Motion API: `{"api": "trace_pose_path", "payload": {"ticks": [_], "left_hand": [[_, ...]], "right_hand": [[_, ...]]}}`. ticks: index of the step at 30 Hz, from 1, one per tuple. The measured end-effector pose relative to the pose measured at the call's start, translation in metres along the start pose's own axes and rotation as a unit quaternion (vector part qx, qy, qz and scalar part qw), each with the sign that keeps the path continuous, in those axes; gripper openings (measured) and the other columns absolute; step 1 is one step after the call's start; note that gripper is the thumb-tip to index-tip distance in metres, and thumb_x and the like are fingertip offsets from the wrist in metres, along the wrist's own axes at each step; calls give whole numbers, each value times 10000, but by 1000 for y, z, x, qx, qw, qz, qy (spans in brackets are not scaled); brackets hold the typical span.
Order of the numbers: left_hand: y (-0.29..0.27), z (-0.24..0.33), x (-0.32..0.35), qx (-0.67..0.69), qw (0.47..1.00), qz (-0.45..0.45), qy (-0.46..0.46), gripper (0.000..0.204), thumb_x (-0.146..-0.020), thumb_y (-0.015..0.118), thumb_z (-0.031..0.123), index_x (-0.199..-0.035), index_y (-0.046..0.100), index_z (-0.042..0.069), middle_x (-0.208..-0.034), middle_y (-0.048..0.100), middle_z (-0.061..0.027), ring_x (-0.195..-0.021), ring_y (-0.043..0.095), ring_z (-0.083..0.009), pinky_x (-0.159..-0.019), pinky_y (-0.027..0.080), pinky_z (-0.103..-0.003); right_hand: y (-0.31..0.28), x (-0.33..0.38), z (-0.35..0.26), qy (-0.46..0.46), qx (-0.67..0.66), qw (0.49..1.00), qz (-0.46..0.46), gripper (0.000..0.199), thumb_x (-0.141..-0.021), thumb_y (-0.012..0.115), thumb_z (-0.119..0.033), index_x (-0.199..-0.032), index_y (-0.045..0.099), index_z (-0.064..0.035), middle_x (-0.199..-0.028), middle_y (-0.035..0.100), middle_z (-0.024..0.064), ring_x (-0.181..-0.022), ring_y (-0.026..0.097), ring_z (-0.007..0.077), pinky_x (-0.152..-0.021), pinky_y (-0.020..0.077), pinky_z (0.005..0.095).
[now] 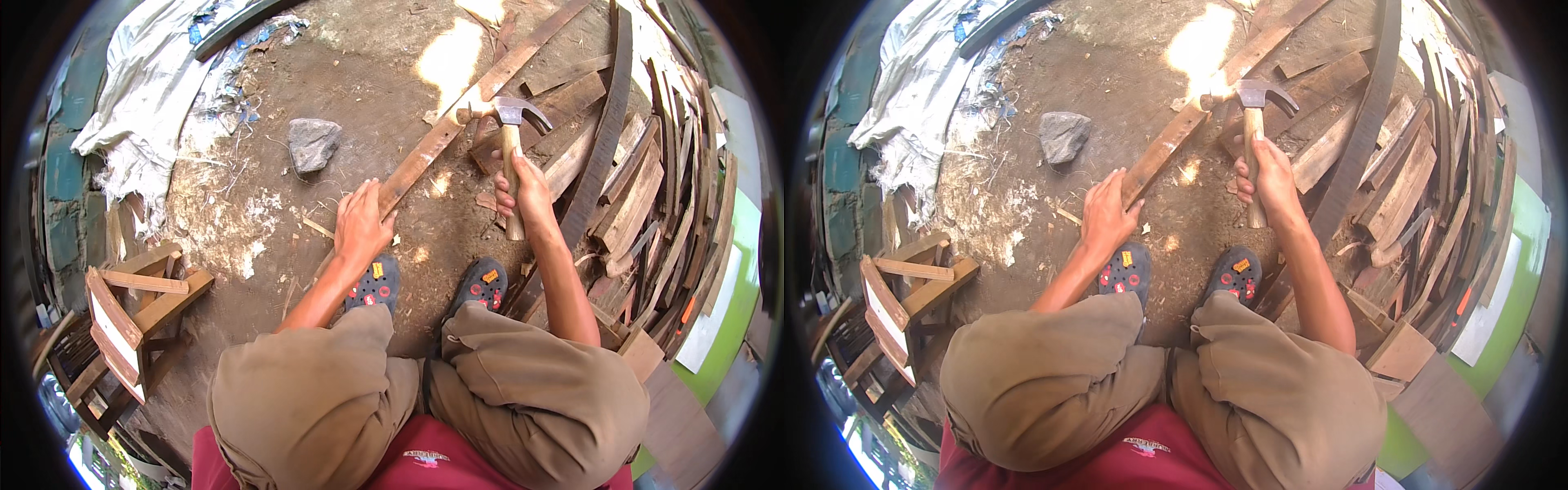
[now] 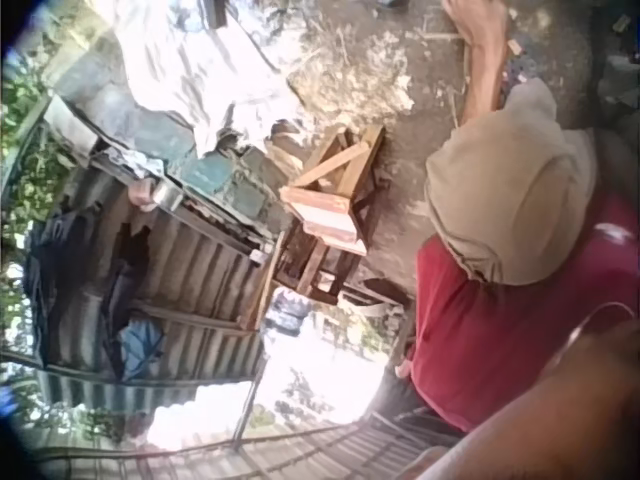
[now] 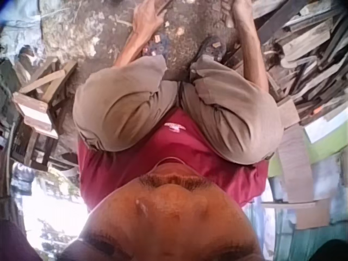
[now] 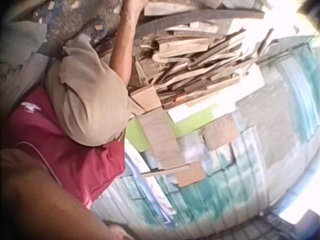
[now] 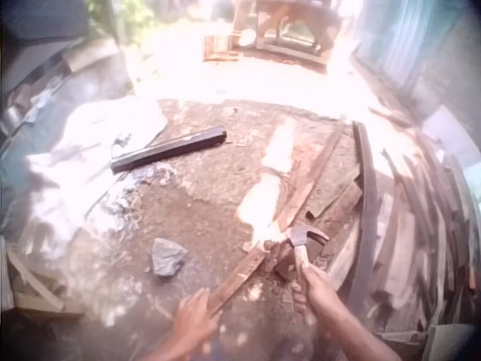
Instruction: The person sits on the ground and uses a hammer to split a long wooden plank into smaller pieces. They repeatedly strike the wood, reposition it, and remove split fragments, continuing the process throughout the clip.
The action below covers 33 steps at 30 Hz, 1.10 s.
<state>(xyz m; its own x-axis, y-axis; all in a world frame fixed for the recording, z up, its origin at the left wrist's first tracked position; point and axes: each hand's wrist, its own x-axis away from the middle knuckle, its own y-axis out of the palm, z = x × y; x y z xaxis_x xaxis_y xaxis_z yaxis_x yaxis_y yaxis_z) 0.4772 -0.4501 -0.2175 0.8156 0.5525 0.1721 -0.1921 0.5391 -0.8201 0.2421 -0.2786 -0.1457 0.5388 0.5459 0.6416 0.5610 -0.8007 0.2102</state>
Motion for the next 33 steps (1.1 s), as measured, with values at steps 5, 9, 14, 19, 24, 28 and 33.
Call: {"api": "trace_pose_path", "payload": {"ticks": [5,9,14,19,24,28,33], "left_hand": [[7,-10,-1,-19,1000,-3,11,716,-847,782,240,-1440,477,-20,-1432,570,-229,-1358,527,-338,-1164,357,-460],[5,-3,-2,-29,1000,-11,7,708,-848,777,230,-1437,476,-22,-1443,566,-217,-1373,516,-332,-1167,354,-458],[5,-7,-1,-20,1000,-9,0,699,-844,779,219,-1429,480,-21,-1440,571,-210,-1381,512,-322,-1170,346,-457],[5,-3,-3,-27,1000,-3,5,681,-839,783,213,-1411,495,-20,-1431,580,-208,-1375,519,-315,-1166,348,-458],[5,-8,-2,-17,1000,7,12,676,-832,790,215,-1400,507,-19,-1420,587,-207,-1361,531,-317,-1161,354,-459],[6,-7,-2,-19,1000,4,13,679,-830,792,218,-1399,508,-20,-1409,595,-209,-1351,538,-319,-1156,359,-455],[5,-6,-1,-19,1000,13,11,676,-828,795,221,-1400,516,-7,-1385,610,-211,-1314,562,-333,-1141,378,-448]], "right_hand": [[0,1,3,18,112,993,-37,425,-1109,410,-446,-1251,525,-61,-740,453,-8,-505,398,66,-433,353,235],[-14,-10,-1,-44,5,998,34,422,-1107,422,-450,-1223,521,-57,-745,456,-4,-514,412,71,-437,371,237],[1,2,13,12,106,993,-45,393,-1112,412,-431,-1199,508,-59,-714,432,-12,-497,396,69,-420,350,231],[-5,-5,20,-21,46,999,15,405,-1103,425,-464,-1204,509,-80,-729,442,-8,-498,395,72,-429,356,242],[3,7,12,-8,83,996,-10,405,-1105,421,-457,-1217,509,-78,-736,436,-7,-498,392,71,-430,353,241],[-5,10,7,-46,78,995,53,409,-1110,416,-438,-1251,512,-66,-739,438,-5,-502,395,72,-434,350,240],[10,36,24,-78,154,984,50,356,-1100,467,-408,-1099,529,-58,-689,463,-21,-523,460,77,-432,369,240]]}}
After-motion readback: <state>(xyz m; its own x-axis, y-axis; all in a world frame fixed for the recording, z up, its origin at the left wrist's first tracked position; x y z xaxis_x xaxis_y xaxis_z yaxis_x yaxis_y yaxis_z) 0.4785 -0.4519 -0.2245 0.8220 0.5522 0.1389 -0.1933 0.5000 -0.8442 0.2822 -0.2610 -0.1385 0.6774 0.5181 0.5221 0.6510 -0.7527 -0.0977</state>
